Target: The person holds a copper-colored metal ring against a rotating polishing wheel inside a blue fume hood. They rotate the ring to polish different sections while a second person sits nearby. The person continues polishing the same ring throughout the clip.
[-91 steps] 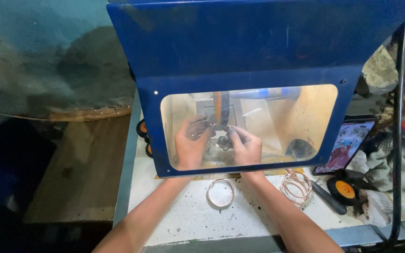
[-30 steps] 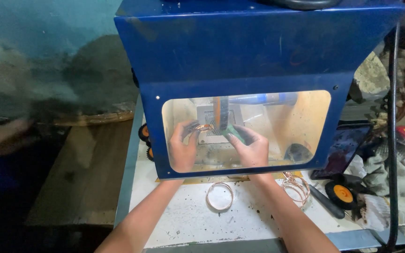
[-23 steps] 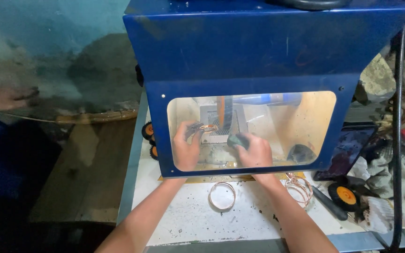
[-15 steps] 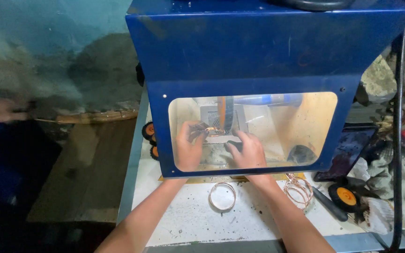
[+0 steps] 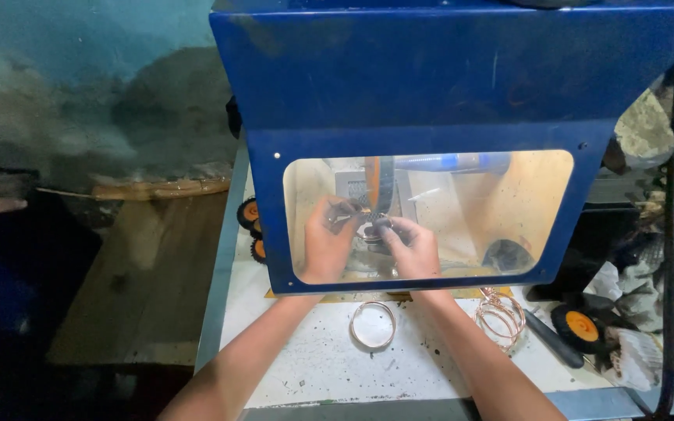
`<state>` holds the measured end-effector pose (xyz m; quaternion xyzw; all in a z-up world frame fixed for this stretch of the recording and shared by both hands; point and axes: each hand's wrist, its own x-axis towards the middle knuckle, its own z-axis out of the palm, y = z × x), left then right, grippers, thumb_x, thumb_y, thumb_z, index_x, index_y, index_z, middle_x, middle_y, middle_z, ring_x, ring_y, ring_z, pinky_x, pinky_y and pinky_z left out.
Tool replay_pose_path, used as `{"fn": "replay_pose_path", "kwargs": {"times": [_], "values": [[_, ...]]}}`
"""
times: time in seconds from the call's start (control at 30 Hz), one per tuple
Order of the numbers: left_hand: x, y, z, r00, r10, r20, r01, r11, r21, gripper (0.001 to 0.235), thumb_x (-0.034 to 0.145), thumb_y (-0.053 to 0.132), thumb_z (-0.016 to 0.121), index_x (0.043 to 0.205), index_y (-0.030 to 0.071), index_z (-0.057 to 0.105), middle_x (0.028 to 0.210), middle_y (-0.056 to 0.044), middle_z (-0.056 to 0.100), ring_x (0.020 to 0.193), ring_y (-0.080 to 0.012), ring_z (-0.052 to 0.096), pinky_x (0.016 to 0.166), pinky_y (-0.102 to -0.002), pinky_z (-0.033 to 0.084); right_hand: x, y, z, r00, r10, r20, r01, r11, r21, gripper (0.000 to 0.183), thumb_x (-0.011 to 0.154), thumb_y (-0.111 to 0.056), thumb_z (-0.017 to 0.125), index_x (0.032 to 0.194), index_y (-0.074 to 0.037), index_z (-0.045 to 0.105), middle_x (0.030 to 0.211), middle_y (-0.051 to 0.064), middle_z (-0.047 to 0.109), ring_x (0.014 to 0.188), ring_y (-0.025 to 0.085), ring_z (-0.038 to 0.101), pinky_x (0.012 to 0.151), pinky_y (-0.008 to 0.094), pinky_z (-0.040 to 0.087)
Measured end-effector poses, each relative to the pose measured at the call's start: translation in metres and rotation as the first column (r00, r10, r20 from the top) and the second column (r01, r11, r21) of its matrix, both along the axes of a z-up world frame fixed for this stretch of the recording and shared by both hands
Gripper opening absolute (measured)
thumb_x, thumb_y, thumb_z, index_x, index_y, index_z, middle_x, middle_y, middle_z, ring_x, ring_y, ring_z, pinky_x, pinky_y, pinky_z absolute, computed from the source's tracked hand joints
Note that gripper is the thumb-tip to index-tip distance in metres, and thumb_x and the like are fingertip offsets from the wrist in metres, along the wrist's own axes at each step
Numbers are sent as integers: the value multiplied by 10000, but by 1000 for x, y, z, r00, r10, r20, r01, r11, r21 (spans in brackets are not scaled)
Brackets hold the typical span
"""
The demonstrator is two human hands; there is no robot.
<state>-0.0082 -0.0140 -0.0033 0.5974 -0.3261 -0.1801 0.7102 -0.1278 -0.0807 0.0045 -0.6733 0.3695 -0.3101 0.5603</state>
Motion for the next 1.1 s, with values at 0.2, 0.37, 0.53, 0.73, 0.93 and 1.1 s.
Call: {"fn": "replay_pose_path", "kwargs": {"times": [0.2,0.37,0.53,0.73,0.93,1.1], "values": [[0,1,5,1000,15,-22,-14,1000,17,177,868,-59,728,935,51,608,988,-99,721,1086,-243,709,926,-418,628,-1,17,10,1000,-2,12,2,1000,-3,261,1006,-163,646,1221,-75,764,1078,159,787,1076,278,742,965,459,574],[-3,2,12,996,28,-81,-25,999,28,172,872,-33,736,930,64,606,972,-73,716,1041,-200,698,913,-416,634,0,23,14,997,-11,75,14,999,-39,252,1002,-162,643,1188,-54,775,1048,154,794,1070,208,708,968,455,568],[-2,2,15,994,60,-88,-57,998,42,185,861,-29,750,947,74,623,960,-69,718,1033,-186,695,906,-409,632,0,22,15,996,-19,88,24,998,-51,248,991,-162,660,1180,-55,780,1032,156,799,1068,240,728,966,443,566],[2,1,13,994,73,-85,-70,997,38,196,853,-22,760,956,91,638,948,-54,721,1003,-170,694,885,-414,630,3,19,10,995,-47,93,54,995,-78,259,981,-186,683,1183,-57,783,1055,150,799,1102,242,722,982,445,559],[10,-9,-12,993,89,-81,-87,996,21,225,844,-20,768,965,115,634,933,-28,706,965,-130,663,854,-370,612,4,15,6,992,-74,98,83,992,-93,265,969,-200,695,1182,-70,786,1056,143,802,1105,255,727,978,443,566],[10,-6,-9,994,91,-64,-92,996,-11,229,834,-27,779,949,104,632,915,-40,711,938,-139,675,808,-366,614,5,12,1,991,-68,113,79,992,-102,271,969,-190,692,1192,-67,783,1062,140,800,1105,261,726,958,438,577]]}}
